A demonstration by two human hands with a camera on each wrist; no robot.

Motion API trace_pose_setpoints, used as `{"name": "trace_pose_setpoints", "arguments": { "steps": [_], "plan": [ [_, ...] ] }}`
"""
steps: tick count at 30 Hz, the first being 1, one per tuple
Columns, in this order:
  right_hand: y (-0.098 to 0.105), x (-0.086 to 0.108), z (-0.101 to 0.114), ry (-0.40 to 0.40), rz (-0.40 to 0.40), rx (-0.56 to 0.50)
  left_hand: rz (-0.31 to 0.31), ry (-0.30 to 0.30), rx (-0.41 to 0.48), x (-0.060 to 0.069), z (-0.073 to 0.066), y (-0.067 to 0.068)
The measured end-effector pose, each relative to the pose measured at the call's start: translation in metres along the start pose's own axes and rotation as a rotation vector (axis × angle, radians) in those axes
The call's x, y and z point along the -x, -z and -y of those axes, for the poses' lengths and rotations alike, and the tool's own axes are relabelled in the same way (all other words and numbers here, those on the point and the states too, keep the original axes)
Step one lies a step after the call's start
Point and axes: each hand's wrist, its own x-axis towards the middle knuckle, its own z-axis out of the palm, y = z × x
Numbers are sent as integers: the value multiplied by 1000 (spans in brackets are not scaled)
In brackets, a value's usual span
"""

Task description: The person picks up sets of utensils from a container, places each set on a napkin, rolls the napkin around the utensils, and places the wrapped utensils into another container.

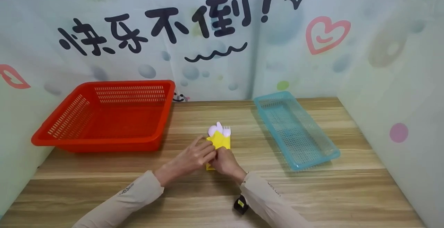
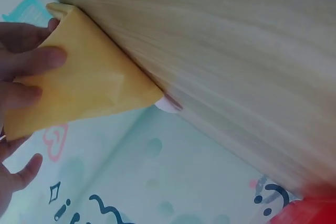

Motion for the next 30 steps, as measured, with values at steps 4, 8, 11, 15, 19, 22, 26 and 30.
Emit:
{"name": "trace_pose_setpoints", "arguments": {
  "steps": [4,8,11,15,19,22,26,30],
  "plan": [
    [1,1,-1,-101,1,-71,29,244,174,4,-1,5],
    [2,1,0,-259,3,-168,270,440,400,5,-6,8],
    [3,2,1,-333,-13,-210,433,472,479,3,-12,5],
    [2,4,2,-345,-54,-208,482,472,529,0,-19,-2],
    [2,6,2,-342,-98,-193,511,482,583,-3,-23,-5],
    [3,7,1,-346,-126,-155,541,467,575,-5,-24,-5],
    [5,11,1,-329,-152,-93,554,431,519,-8,-27,-4],
    [7,16,0,-266,-178,-10,524,395,445,-9,-31,-5]
  ]
}}
